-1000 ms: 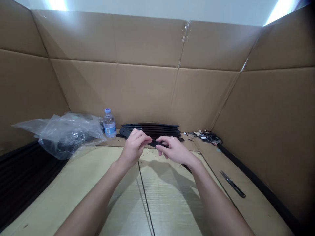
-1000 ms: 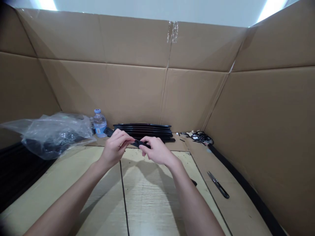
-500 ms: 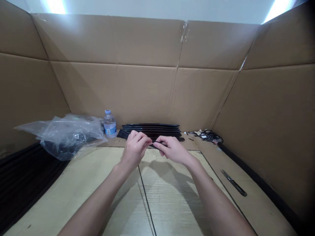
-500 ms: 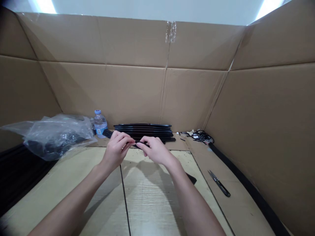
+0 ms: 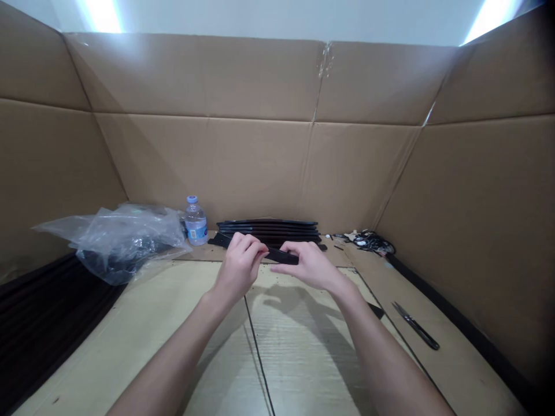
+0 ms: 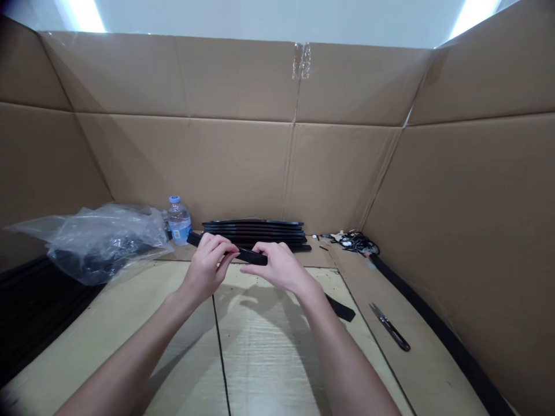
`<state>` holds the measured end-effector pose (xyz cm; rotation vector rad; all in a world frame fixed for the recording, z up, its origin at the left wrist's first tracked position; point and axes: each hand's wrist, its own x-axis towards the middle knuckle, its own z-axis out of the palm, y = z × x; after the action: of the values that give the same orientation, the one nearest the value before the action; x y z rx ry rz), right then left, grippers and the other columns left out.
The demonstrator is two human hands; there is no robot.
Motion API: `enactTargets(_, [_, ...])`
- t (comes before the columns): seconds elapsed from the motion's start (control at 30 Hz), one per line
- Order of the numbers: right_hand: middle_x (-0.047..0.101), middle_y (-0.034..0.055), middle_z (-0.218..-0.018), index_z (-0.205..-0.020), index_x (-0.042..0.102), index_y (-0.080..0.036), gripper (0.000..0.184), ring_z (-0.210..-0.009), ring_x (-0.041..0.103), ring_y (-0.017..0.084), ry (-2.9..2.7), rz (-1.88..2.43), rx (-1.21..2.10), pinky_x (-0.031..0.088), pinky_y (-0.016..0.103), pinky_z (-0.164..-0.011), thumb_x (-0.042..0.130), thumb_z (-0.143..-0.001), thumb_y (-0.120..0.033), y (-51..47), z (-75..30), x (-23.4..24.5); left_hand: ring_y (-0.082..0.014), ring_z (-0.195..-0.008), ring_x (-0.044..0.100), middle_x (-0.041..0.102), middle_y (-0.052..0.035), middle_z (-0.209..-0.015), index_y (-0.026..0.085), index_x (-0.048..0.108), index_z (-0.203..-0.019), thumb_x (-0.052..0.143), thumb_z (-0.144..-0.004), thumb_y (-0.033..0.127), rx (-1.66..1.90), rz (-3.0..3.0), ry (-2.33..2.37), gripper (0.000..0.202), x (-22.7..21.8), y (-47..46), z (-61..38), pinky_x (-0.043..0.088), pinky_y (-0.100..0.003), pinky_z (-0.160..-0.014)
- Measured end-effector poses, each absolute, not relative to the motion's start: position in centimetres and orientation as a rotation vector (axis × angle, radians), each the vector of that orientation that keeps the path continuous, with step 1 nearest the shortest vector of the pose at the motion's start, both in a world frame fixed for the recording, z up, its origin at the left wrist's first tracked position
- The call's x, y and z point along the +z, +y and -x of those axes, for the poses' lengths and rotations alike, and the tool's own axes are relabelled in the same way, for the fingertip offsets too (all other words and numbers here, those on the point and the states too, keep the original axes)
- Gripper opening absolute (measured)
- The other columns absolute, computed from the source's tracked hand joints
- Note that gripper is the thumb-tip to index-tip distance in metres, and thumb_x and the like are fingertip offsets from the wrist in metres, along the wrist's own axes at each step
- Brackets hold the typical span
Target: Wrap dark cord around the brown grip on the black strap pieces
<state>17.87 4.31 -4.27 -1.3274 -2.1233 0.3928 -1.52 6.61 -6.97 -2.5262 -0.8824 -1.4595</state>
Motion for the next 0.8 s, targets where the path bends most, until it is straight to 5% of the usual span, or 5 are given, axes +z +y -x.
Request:
enactTargets(0.13, [0.070, 0.0041, -0.089, -0.089, 0.065, -0.022, 0.031, -0.081, 0.061, 0.022, -2.133, 1.337, 0.355, 0.039, 0.028, -0.068, 0.066, -0.074, -0.049, 4.46, -17.88, -4.57, -0.0211, -0.078, 0.045, 0.059, -0.0071, -0.082, 0.020, 0.061, -0.084, 0.050, -0.088, 0.016, -1.413, 2.517, -0.890, 0.012, -7.26, 6.55, 1.29, 0.038, -0.035, -0.071])
enactTargets(0.4, [0.068, 0.0020, -0.071, -0.089, 0.058, -0.019, 0.016, -0.063, 0.062, 0.017, -2.203, 1.313, 0.473, 0.038, 0.026, -0.061, 0.056, -0.086, -0.034, 4.60, -17.73, -5.05, -0.0220, -0.079, 0.045, 0.060, -0.0082, -0.082, 0.019, 0.059, -0.084, 0.051, -0.087, 0.016, -1.337, 2.525, -0.907, 0.010, -7.65, 6.33, 0.94, 0.038, -0.036, -0.072])
enactTargets(0.57, [0.069, 0.0064, -0.089, -0.089, 0.064, -0.019, 0.023, -0.078, 0.061, 0.020, -2.208, 1.288, 0.375, 0.039, 0.027, -0.067, 0.055, -0.086, -0.040, 4.46, -17.75, -4.74, -0.0219, -0.079, 0.045, 0.060, -0.0081, -0.083, 0.018, 0.058, -0.084, 0.050, -0.088, 0.016, -1.300, 2.516, -0.896, 0.009, -7.60, 6.35, 1.00, 0.038, -0.036, -0.072])
enactTargets(0.8, [0.067, 0.0033, -0.075, -0.088, 0.067, -0.019, 0.030, -0.068, 0.059, 0.018, -2.163, 1.314, 0.460, 0.038, 0.026, -0.062, 0.053, -0.086, -0.046, 4.14, -17.55, -4.36, -0.0218, -0.079, 0.045, 0.060, -0.0080, -0.083, 0.019, 0.061, -0.084, 0.051, -0.087, 0.016, -1.347, 2.552, -0.896, 0.010, -7.57, 6.43, 1.21, 0.037, -0.035, -0.070])
